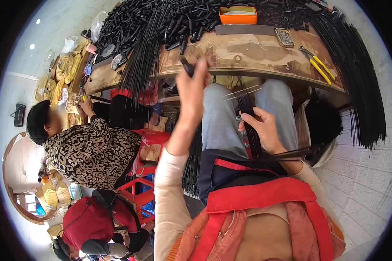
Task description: Assembling brush or comb components by manually inserting and cutting black plastic rods at a manufacturing workbench.
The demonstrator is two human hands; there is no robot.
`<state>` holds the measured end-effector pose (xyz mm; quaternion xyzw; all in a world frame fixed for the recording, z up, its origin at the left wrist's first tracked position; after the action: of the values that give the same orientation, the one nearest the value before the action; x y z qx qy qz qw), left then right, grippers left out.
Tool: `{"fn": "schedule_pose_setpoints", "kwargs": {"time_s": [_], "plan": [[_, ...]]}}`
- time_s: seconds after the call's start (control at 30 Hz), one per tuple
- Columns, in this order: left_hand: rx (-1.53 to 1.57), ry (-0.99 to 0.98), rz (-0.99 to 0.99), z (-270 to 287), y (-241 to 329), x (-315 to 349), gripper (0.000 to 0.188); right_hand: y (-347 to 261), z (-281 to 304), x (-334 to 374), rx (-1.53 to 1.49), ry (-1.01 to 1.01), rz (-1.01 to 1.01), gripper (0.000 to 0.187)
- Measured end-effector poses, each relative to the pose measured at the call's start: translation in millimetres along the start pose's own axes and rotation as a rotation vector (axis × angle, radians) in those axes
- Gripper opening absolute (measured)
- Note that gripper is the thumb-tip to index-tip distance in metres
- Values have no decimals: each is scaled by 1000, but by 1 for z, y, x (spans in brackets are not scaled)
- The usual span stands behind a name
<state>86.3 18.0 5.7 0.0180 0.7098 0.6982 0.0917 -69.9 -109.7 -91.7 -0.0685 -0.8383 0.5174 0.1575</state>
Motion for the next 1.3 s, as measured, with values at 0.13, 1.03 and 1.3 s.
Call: {"fn": "schedule_pose_setpoints", "kwargs": {"time_s": [0.13,1.03,1.3], "plan": [[272,126,102,-3,-69,24,19,-2,-4,3,38,39,0,21],[603,-94,459,-11,-83,52,20,-5,-3,-6,17,56,-64,14],[592,-116,440,-14,-80,49,20,-7,-2,-8,16,47,-64,15]]}}
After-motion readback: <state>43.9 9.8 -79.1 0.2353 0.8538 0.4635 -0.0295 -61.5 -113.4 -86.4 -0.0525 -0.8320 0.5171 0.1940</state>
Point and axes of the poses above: each hand's wrist, its own x-axis away from the middle knuckle, its own z-axis out of the back of the hand, y = z × x, the point moved 3 cm from there along -x, towards the middle knuckle, and after that the axes turned 5 degrees about y, right-handed, at the moved point
